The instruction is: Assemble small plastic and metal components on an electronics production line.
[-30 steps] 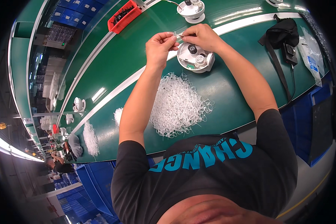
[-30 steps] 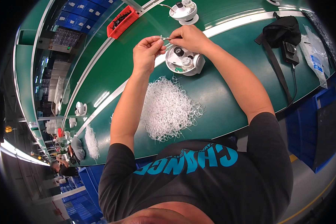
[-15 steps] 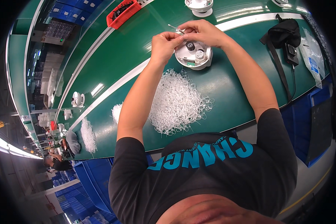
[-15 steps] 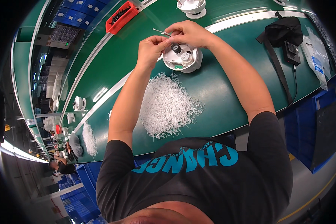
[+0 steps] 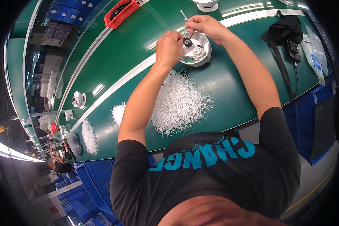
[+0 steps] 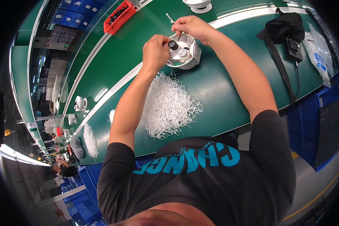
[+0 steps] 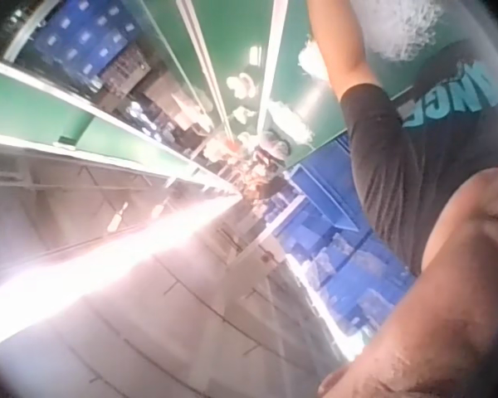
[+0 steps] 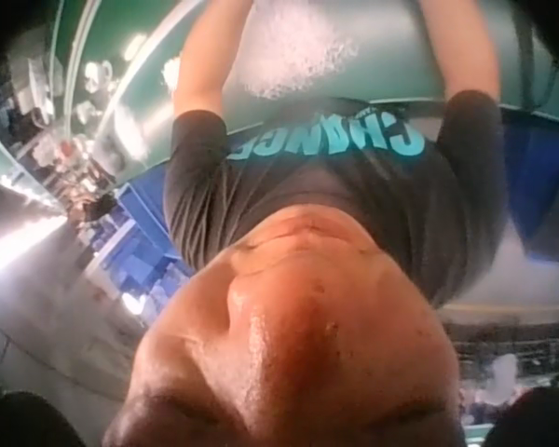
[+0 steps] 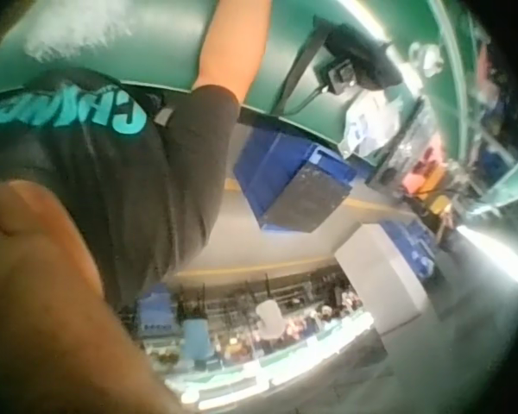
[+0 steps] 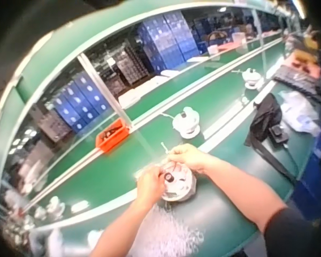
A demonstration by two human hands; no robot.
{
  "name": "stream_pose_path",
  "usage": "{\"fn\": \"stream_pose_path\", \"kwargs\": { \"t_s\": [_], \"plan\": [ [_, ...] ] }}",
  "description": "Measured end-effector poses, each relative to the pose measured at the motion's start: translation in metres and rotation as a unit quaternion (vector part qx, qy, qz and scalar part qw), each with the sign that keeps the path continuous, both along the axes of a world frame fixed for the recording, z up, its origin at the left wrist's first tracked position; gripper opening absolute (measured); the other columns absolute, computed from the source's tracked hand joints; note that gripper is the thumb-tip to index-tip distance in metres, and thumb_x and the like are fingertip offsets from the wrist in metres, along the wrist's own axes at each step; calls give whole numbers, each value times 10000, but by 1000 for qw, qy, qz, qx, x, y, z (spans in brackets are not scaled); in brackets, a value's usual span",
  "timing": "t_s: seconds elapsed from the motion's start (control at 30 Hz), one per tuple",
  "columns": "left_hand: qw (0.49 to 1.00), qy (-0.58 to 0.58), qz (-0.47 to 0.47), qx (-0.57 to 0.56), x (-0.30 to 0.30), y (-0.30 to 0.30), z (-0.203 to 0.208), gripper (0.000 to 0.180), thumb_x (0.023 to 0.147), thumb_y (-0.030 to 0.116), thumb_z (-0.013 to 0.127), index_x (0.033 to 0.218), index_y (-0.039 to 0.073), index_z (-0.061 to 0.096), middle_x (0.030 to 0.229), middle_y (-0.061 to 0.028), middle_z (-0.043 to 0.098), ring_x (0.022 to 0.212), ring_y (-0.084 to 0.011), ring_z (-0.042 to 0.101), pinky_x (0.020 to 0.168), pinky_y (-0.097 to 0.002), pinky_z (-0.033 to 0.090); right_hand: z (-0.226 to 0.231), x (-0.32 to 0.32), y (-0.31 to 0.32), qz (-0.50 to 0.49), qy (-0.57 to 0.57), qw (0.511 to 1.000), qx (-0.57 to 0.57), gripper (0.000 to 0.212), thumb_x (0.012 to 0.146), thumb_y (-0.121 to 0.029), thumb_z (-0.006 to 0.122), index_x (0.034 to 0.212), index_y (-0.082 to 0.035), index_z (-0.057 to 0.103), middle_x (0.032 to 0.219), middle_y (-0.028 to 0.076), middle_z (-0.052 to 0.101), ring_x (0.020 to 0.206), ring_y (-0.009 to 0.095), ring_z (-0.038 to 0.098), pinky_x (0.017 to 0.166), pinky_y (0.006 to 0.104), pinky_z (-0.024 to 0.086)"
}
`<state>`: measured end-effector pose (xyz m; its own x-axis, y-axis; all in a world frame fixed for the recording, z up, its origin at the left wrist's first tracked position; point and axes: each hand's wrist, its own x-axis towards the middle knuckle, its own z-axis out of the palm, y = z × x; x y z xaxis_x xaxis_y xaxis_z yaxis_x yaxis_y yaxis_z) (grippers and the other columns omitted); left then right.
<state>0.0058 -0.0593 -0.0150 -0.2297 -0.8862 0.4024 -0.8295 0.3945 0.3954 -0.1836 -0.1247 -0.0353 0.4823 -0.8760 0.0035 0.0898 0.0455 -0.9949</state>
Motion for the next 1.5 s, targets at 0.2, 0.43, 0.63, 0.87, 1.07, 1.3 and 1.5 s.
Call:
{"fn": "stream_pose_path", "kwargs": {
  "t_s": [0.2, 0.43, 0.63, 0.87, 1.07, 1.3, 1.5],
  "plan": [
    [1000, 16, 3, -3, 4, -1, -3, 60, 798, 60, 673, 828, 10, 687, 882, -168, 670, 794, -355, 654, 726, -440, 513, 8, -1, 6, 32, 167, 964, -207, 255, 930, -183, 589, 1029, 29, 690, 891, 62, 698, 824, 145, 634, 749, 308, 510],
    [1000, 29, 8, -4, 3, -1, -6, 90, 807, 95, 698, 840, 11, 694, 874, -165, 672, 785, -345, 657, 714, -433, 513, 15, -4, 13, 24, 212, 942, -257, 267, 907, -198, 606, 1046, 11, 697, 862, 102, 709, 800, 163, 643, 743, 316, 508],
    [999, 43, 10, -5, 4, -3, -6, 86, 793, 87, 714, 828, 12, 689, 861, -163, 670, 771, -342, 656, 707, -434, 513, 10, 0, 11, 37, 242, 933, -264, 262, 877, -192, 631, 1032, 8, 699, 921, 117, 701, 809, 207, 647, 741, 318, 508],
    [1000, 19, 4, -15, 3, -1, -5, 75, 792, 79, 710, 820, 17, 678, 857, -163, 663, 773, -359, 649, 708, -445, 509, 8, 3, 14, 16, 286, 905, -313, 211, 819, -160, 666, 966, -14, 701, 860, 140, 684, 781, 279, 654, 705, 379, 510],
    [999, -3, 16, -35, 5, -3, -3, 83, 794, 87, 704, 824, 23, 659, 870, -158, 641, 780, -369, 636, 722, -447, 504, 12, -1, 17, 1, 353, 877, -327, 229, 823, -192, 691, 944, 2, 688, 909, 152, 664, 808, 297, 640, 720, 372, 507],
    [998, 37, 20, 50, 28, -4, 3, 270, 877, 220, 691, 1025, 0, 639, 884, -150, 651, 739, -253, 652, 705, -379, 525, -4, -4, -4, -124, 73, 967, -210, 330, 907, -321, 670, 1080, -40, 685, 927, 39, 665, 828, 128, 595, 749, 301, 495],
    [842, 308, -17, 443, 38, -6, -3, 302, 982, 219, 561, 1093, -57, 614, 1004, -135, 677, 751, -181, 665, 598, -302, 563, -55, -16, -24, -285, 28, 925, -248, 181, 949, -201, 599, 970, -25, 635, 751, 27, 590, 710, 115, 546, 654, 286, 463]
  ]
}}
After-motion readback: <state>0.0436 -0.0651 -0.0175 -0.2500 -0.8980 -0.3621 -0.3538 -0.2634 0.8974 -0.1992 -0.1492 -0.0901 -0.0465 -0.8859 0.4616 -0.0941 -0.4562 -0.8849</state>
